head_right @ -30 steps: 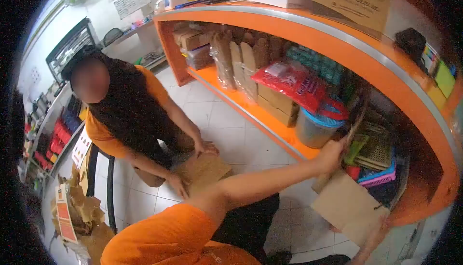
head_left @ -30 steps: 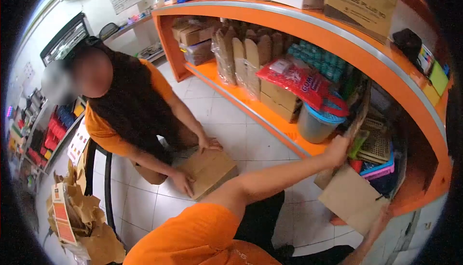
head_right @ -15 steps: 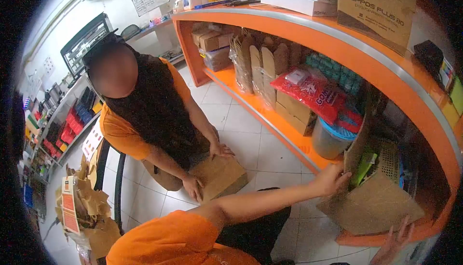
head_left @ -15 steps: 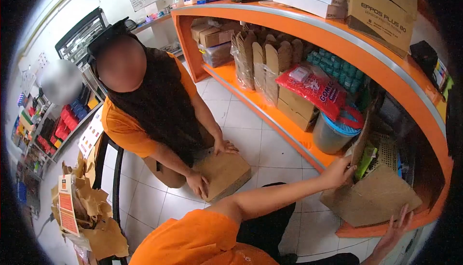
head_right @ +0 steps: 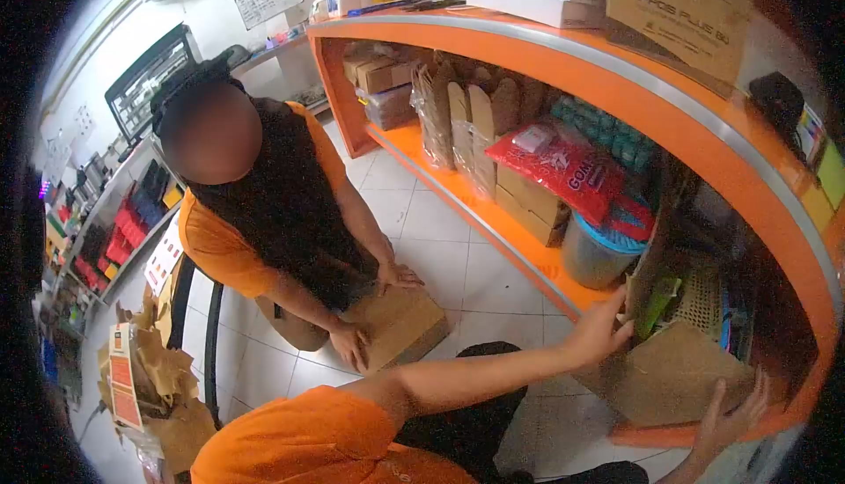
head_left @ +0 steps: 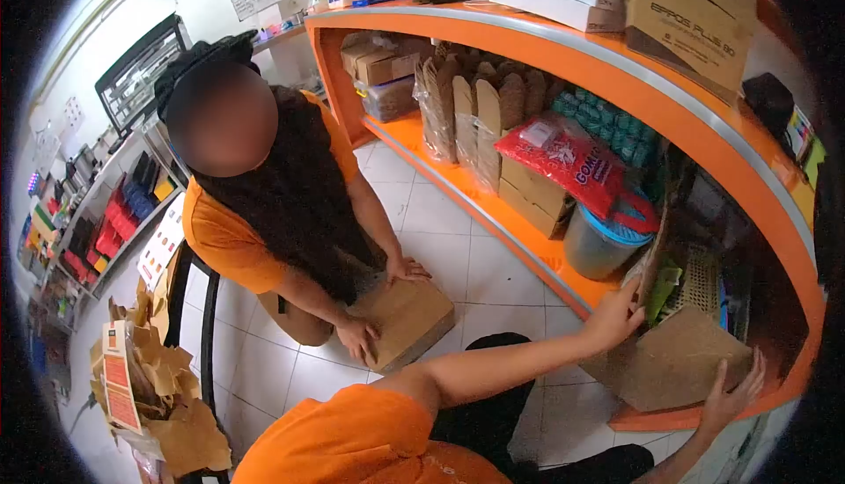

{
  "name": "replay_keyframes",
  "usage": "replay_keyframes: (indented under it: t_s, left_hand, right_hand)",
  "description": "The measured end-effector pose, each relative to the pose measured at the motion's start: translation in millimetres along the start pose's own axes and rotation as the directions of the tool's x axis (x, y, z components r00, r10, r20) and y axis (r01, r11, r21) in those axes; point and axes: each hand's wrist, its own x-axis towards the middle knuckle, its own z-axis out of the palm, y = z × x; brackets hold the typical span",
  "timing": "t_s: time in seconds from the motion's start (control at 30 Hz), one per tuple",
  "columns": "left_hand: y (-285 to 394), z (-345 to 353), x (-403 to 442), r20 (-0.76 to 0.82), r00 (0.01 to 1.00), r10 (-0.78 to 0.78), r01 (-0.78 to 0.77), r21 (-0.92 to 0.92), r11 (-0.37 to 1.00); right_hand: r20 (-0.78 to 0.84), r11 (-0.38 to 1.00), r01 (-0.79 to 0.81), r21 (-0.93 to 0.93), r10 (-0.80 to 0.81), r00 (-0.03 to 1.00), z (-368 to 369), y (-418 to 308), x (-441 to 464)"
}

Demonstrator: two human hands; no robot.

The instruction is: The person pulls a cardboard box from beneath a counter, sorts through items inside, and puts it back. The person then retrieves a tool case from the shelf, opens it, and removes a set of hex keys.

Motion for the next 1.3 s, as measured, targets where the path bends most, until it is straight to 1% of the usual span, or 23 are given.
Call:
replay_keyframes:
  t_s: [0.03,0.07,0.13,0.17,0.2,0.27,0.33,0.43,0.47,0.53,0.6,0.67,0.7,0.73,0.8,0.83,0.9,0.93,1.0,1.07,1.1,1.2,1.3]
  left_hand:
    - [-13,7,4,-0.003,1.000,0.030,-0.030,0.053,0.998]
    - [-13,10,4,-0.007,0.998,0.061,-0.060,0.102,0.993]
    - [-5,8,6,0.058,0.998,-0.029,0.019,0.157,0.987]
    - [1,8,7,0.092,0.993,-0.070,0.053,0.181,0.982]
    - [1,10,7,0.108,0.993,-0.052,0.031,0.182,0.983]
    - [-9,13,9,0.139,0.990,-0.016,-0.010,0.187,0.982]
    - [-12,16,11,0.156,0.985,-0.075,0.037,0.235,0.971]
    - [-10,6,11,0.212,0.972,-0.103,0.056,0.216,0.975]
    - [-6,4,9,0.216,0.970,-0.112,0.065,0.213,0.975]
    - [-5,3,7,0.210,0.971,-0.111,0.065,0.213,0.975]
    - [-7,3,4,0.195,0.975,-0.106,0.063,0.213,0.975]
    - [0,0,1,0.210,0.967,-0.143,0.099,0.206,0.974]
    - [5,-1,2,0.227,0.959,-0.169,0.123,0.202,0.972]
    - [5,1,3,0.208,0.970,-0.127,0.088,0.185,0.979]
    - [1,5,-1,0.173,0.984,-0.043,0.015,0.162,0.987]
    - [-1,7,-2,0.196,0.980,-0.035,0.004,0.155,0.988]
    - [-5,14,-1,0.249,0.968,-0.021,-0.014,0.138,0.990]
    - [-3,17,-4,0.214,0.970,0.114,-0.146,0.138,0.980]
    - [5,21,-14,0.154,0.914,0.374,-0.394,0.123,0.911]
    - [-1,29,-11,0.152,0.921,0.358,-0.381,0.164,0.910]
    - [-3,35,-8,0.152,0.925,0.349,-0.373,0.180,0.910]
    - [-5,42,1,0.196,0.918,0.345,-0.360,0.049,0.932]
    - [-11,47,17,0.308,0.891,0.333,-0.370,0.069,0.926]
  right_hand:
    - [0.025,0.993,0.040,-0.109,-0.038,0.999,-7,-7,5]
    - [0.061,0.988,0.081,-0.129,-0.074,0.995,-7,-8,7]
    - [0.126,0.971,0.170,-0.169,-0.150,0.981,-8,-8,18]
    - [0.343,0.987,0.125,-0.105,-0.082,0.936,-21,-19,34]
    - [0.543,0.997,0.062,-0.052,-0.024,0.839,-43,-39,56]
    - [0.747,0.999,-0.046,0.016,0.018,0.664,-57,-50,86]
    - [0.806,0.991,-0.112,0.078,0.004,0.592,-55,-49,102]
    - [0.829,0.996,0.022,0.086,-0.084,0.553,-72,-47,132]
    - [0.832,0.997,0.066,0.029,-0.061,0.551,-63,-34,133]
    - [0.837,0.985,0.152,-0.086,-0.012,0.548,-37,0,124]
    - [0.840,0.956,0.092,-0.279,0.196,0.506,-35,-7,122]
    - [0.766,0.923,0.056,-0.381,0.281,0.579,-30,-9,111]
    - [0.695,0.922,0.044,-0.386,0.259,0.671,-23,-6,97]
    - [0.614,0.922,0.030,-0.387,0.233,0.754,-13,-2,82]
    - [0.534,0.963,0.131,-0.238,0.017,0.845,22,23,49]
    - [0.481,0.969,0.184,-0.166,-0.084,0.873,36,30,37]
    - [0.443,1.000,0.008,-0.001,-0.007,0.896,41,14,27]
    - [0.434,0.994,-0.082,0.076,0.041,0.900,39,3,20]
    - [0.439,0.980,0.158,0.122,-0.196,0.877,33,-11,7]
    - [0.454,0.913,0.377,0.157,-0.406,0.794,25,-24,-3]
    - [0.465,0.929,0.337,0.156,-0.370,0.804,18,-36,-5]
    - [0.507,0.960,0.268,0.085,-0.273,0.818,16,-50,-6]
    - [0.477,0.968,0.251,0.024,-0.232,0.848,26,-46,-9]
